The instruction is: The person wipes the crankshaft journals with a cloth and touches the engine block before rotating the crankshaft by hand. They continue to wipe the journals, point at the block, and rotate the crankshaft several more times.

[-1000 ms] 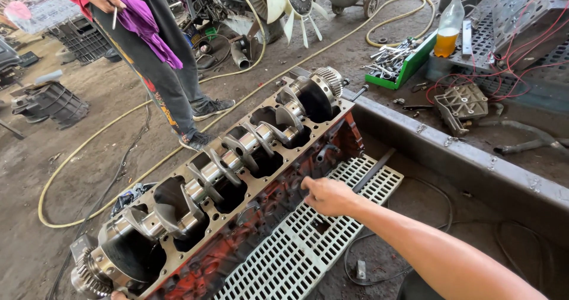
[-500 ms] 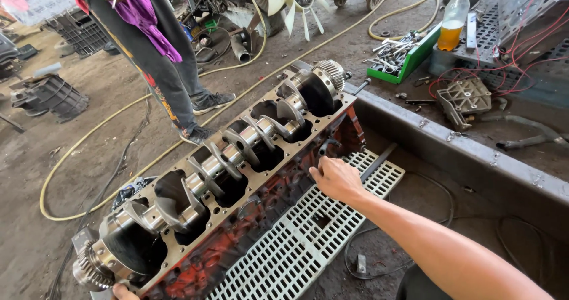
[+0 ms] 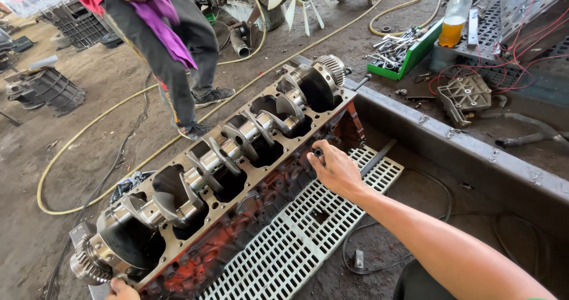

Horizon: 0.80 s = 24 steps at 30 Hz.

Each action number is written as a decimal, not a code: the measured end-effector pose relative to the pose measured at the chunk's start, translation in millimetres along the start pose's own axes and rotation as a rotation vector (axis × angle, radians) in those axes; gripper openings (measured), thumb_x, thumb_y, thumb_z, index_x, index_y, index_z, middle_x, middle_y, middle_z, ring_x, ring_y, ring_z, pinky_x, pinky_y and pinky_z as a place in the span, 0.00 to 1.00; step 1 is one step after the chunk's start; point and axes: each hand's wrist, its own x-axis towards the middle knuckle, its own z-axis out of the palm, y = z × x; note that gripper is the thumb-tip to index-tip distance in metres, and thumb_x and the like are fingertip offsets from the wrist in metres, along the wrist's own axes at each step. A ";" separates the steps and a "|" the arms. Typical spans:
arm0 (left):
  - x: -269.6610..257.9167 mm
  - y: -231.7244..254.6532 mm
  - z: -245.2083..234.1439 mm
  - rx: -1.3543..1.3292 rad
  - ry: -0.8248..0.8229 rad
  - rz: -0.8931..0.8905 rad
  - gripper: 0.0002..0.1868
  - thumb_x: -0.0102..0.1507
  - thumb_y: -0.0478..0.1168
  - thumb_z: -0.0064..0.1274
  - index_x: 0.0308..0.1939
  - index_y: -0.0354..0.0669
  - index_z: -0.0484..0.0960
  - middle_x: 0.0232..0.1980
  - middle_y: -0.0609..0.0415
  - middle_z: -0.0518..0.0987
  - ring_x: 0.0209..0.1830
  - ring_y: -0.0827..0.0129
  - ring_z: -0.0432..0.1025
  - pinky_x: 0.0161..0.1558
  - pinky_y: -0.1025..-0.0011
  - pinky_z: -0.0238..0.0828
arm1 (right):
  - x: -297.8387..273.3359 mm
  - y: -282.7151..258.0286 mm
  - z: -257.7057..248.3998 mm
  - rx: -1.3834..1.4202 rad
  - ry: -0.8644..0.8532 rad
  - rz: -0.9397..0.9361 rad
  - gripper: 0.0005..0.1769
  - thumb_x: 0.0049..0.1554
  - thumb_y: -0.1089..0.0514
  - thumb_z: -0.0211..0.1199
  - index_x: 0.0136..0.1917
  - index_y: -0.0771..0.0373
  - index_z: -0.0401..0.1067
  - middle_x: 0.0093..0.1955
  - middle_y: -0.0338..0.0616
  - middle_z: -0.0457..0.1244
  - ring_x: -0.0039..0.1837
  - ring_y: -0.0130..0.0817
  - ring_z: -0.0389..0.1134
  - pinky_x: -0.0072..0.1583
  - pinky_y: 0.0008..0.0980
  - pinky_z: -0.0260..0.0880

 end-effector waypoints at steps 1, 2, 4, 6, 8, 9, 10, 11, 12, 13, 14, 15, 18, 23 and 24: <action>10.5 13.3 16.6 -0.002 -0.001 0.001 0.24 0.76 0.49 0.48 0.51 0.24 0.84 0.42 0.35 0.83 0.43 0.49 0.79 0.45 0.61 0.73 | 0.9 2.2 3.0 -0.009 -0.002 -0.023 0.27 0.62 0.37 0.53 0.66 0.56 0.66 0.48 0.42 0.69 0.52 0.41 0.71 0.53 0.46 0.68; 8.5 17.8 12.4 0.001 -0.001 0.000 0.24 0.76 0.49 0.48 0.51 0.24 0.84 0.42 0.35 0.83 0.43 0.49 0.79 0.45 0.61 0.73 | 1.0 1.3 2.0 -0.009 -0.004 -0.022 0.27 0.62 0.37 0.53 0.66 0.56 0.66 0.48 0.42 0.69 0.52 0.41 0.71 0.53 0.46 0.68; 4.6 26.9 3.6 0.061 -0.051 -0.007 0.26 0.78 0.49 0.46 0.51 0.23 0.83 0.42 0.34 0.83 0.44 0.49 0.79 0.45 0.61 0.72 | 0.7 -0.9 0.1 -0.025 -0.009 -0.055 0.30 0.62 0.34 0.51 0.66 0.57 0.66 0.46 0.42 0.69 0.52 0.41 0.71 0.54 0.47 0.67; -2.8 35.2 -2.0 0.102 -0.087 -0.019 0.27 0.78 0.50 0.45 0.51 0.23 0.83 0.41 0.33 0.83 0.44 0.48 0.79 0.47 0.60 0.72 | -5.1 -7.0 -7.8 -0.022 -0.018 -0.046 0.31 0.62 0.33 0.50 0.67 0.57 0.66 0.44 0.44 0.69 0.52 0.42 0.71 0.54 0.48 0.67; -5.3 40.9 -4.5 0.133 -0.110 -0.031 0.28 0.79 0.51 0.43 0.51 0.23 0.83 0.41 0.33 0.83 0.44 0.48 0.79 0.48 0.59 0.72 | -8.6 -10.0 -10.6 -0.017 -0.022 -0.053 0.32 0.62 0.32 0.49 0.67 0.57 0.66 0.43 0.45 0.69 0.52 0.43 0.71 0.55 0.48 0.67; -4.9 41.2 -4.6 0.212 -0.083 -0.031 0.28 0.79 0.52 0.45 0.50 0.23 0.85 0.40 0.31 0.83 0.44 0.45 0.78 0.47 0.57 0.72 | -9.9 -8.8 -8.8 0.010 0.012 -0.070 0.31 0.63 0.33 0.48 0.65 0.57 0.68 0.42 0.47 0.69 0.51 0.45 0.71 0.54 0.49 0.67; -3.7 44.4 0.1 0.283 -0.052 -0.032 0.29 0.78 0.53 0.47 0.49 0.24 0.86 0.38 0.29 0.82 0.43 0.42 0.78 0.46 0.54 0.72 | -7.7 -8.1 -8.8 0.037 0.052 -0.092 0.30 0.63 0.33 0.47 0.64 0.56 0.70 0.41 0.49 0.69 0.50 0.47 0.71 0.53 0.49 0.66; -0.4 43.2 6.6 0.268 -0.036 -0.033 0.29 0.78 0.53 0.47 0.49 0.24 0.86 0.38 0.29 0.82 0.43 0.42 0.78 0.46 0.54 0.72 | -3.0 -11.2 -11.6 0.040 0.059 -0.113 0.30 0.63 0.33 0.47 0.64 0.56 0.70 0.41 0.49 0.69 0.50 0.47 0.71 0.53 0.49 0.66; -1.0 36.3 5.3 0.217 -0.037 -0.008 0.28 0.78 0.52 0.46 0.48 0.24 0.86 0.37 0.30 0.82 0.43 0.44 0.79 0.47 0.55 0.74 | -5.3 -11.3 -11.6 0.072 0.104 -0.129 0.28 0.64 0.35 0.47 0.61 0.57 0.73 0.41 0.50 0.70 0.49 0.48 0.71 0.52 0.49 0.67; -1.8 28.8 5.1 0.166 -0.039 0.018 0.28 0.78 0.51 0.46 0.46 0.24 0.85 0.35 0.31 0.83 0.43 0.45 0.80 0.49 0.56 0.75 | -7.1 -10.7 -10.9 0.105 0.148 -0.145 0.27 0.65 0.37 0.46 0.58 0.57 0.75 0.42 0.51 0.70 0.49 0.50 0.71 0.51 0.50 0.67; -5.6 34.6 1.6 0.169 -0.034 0.016 0.28 0.78 0.51 0.46 0.46 0.24 0.85 0.35 0.31 0.83 0.43 0.45 0.80 0.49 0.56 0.75 | -8.5 -11.7 -11.9 0.107 0.144 -0.148 0.27 0.65 0.37 0.46 0.58 0.57 0.75 0.42 0.51 0.70 0.49 0.50 0.71 0.51 0.50 0.67; -9.4 40.6 -1.4 0.161 -0.044 -0.004 0.27 0.77 0.51 0.46 0.47 0.25 0.86 0.36 0.31 0.82 0.42 0.44 0.80 0.47 0.55 0.74 | -9.5 -12.5 -13.0 0.121 0.141 -0.115 0.26 0.65 0.39 0.46 0.57 0.58 0.76 0.41 0.51 0.70 0.47 0.50 0.71 0.50 0.49 0.68; -9.8 45.3 2.0 0.087 -0.035 -0.033 0.27 0.76 0.51 0.47 0.46 0.26 0.86 0.36 0.31 0.82 0.41 0.43 0.79 0.46 0.55 0.74 | -4.8 -10.2 -13.8 0.136 0.130 -0.085 0.24 0.65 0.41 0.47 0.57 0.58 0.76 0.39 0.51 0.69 0.44 0.48 0.72 0.49 0.47 0.69; -22.9 79.7 -14.1 0.227 -0.054 -0.084 0.29 0.75 0.56 0.46 0.46 0.29 0.87 0.41 0.29 0.83 0.47 0.38 0.78 0.53 0.52 0.73 | -1.7 -3.2 -8.7 0.114 0.085 -0.107 0.22 0.64 0.45 0.49 0.59 0.59 0.75 0.37 0.50 0.69 0.44 0.46 0.73 0.50 0.45 0.70; -29.5 95.7 -24.1 0.336 -0.061 -0.142 0.30 0.73 0.59 0.45 0.50 0.34 0.87 0.45 0.29 0.82 0.50 0.35 0.76 0.56 0.50 0.69 | -1.5 -0.4 -6.8 0.111 0.074 -0.143 0.22 0.63 0.47 0.50 0.60 0.59 0.75 0.37 0.50 0.70 0.44 0.46 0.73 0.50 0.46 0.70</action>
